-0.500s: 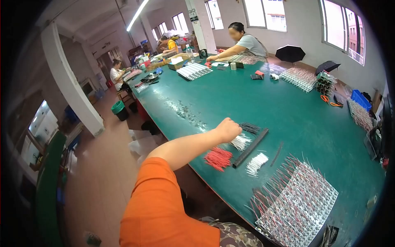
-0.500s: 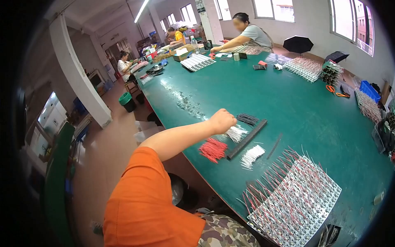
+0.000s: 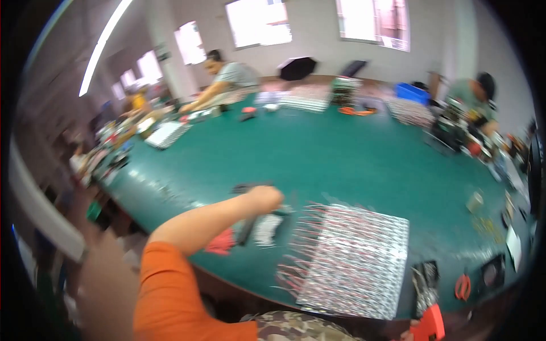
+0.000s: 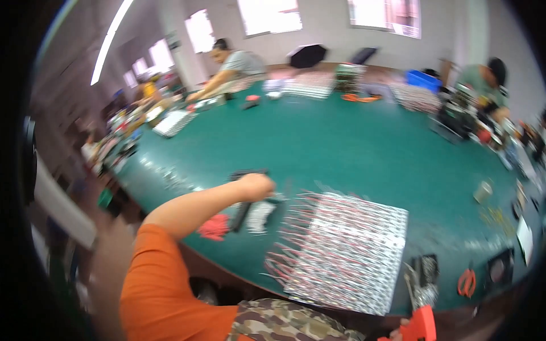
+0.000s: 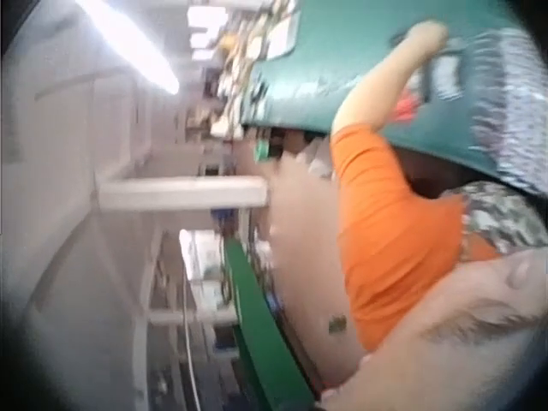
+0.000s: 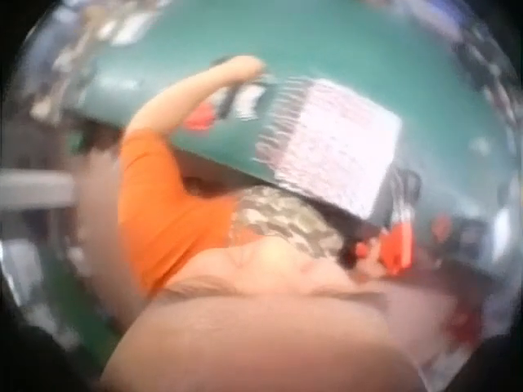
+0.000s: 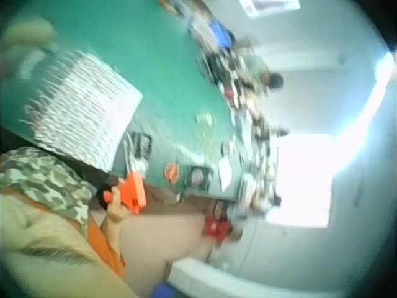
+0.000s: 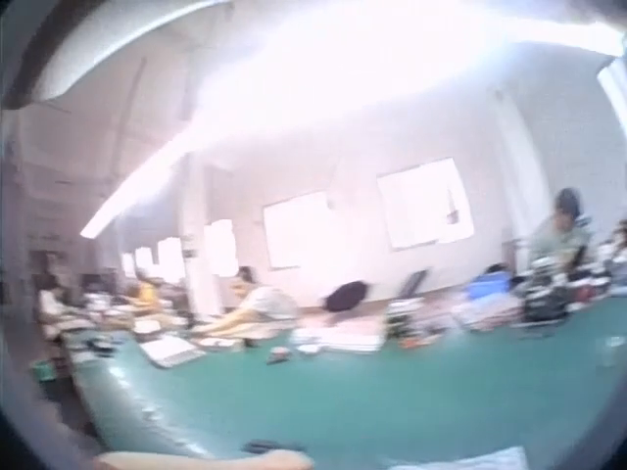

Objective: The person organizes bundles of wires and circuit boards on a table, solders connections onto the circuit board panels using a soldering gun, and stacks the panels.

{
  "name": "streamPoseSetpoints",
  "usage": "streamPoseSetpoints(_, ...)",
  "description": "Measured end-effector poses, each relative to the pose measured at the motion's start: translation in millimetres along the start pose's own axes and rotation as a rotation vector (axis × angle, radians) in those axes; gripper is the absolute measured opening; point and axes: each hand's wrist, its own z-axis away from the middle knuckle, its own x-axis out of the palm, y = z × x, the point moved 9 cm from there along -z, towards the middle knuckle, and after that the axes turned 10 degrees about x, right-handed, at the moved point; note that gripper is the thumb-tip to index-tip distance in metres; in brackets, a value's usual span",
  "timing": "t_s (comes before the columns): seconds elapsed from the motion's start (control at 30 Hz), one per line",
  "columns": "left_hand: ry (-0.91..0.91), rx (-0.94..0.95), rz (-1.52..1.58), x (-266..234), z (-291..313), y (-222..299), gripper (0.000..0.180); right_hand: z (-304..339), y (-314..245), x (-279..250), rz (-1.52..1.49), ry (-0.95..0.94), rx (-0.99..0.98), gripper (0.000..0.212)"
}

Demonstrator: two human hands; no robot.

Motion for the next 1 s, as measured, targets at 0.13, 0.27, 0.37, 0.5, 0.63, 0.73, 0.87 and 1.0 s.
streamPoseSetpoints(0.13,-0.177,0.085,-0.139,29.3,-13.0,-16.6,0.023,1.4,-64.8,27.7,0.049,-0.046,-0.153,0.040)
streamPoseSetpoints(0.27,-0.154,0.077,-0.283,-3.2,-36.7,-3.7,0.021,3.0,-35.7,-2.5,0.014,0.147,-0.139,0.036)
streamPoseSetpoints(0.37,-0.123,-0.026,-0.496,-32.0,-37.9,-14.0,0.012,-3.7,-50.3,12.5,-0.046,0.036,-0.075,0.034)
streamPoseSetpoints(0.5,-0.171,-0.015,-0.735,-43.3,-54.3,1.9,0.017,-4.9,-55.3,17.1,-0.103,-0.071,-0.085,0.031)
streamPoseSetpoints(0.63,-0.171,0.111,-0.817,-5.2,-107.9,28.9,0.022,-0.7,-53.0,12.5,-0.117,-0.054,-0.079,0.034)
streamPoseSetpoints(0.73,-0.288,0.139,-0.865,7.7,-122.7,44.7,0.025,3.6,-54.2,8.3,-0.095,-0.061,-0.047,0.035)
streamPoseSetpoints(0.87,-0.262,0.112,-0.817,-8.6,-124.4,40.0,0.024,5.4,-58.5,-1.8,-0.061,-0.006,-0.122,0.036)
streamPoseSetpoints(1.0,0.010,0.123,-0.652,-38.9,-87.3,21.7,0.017,-0.3,-44.8,15.4,-0.033,-0.095,-0.049,0.040)
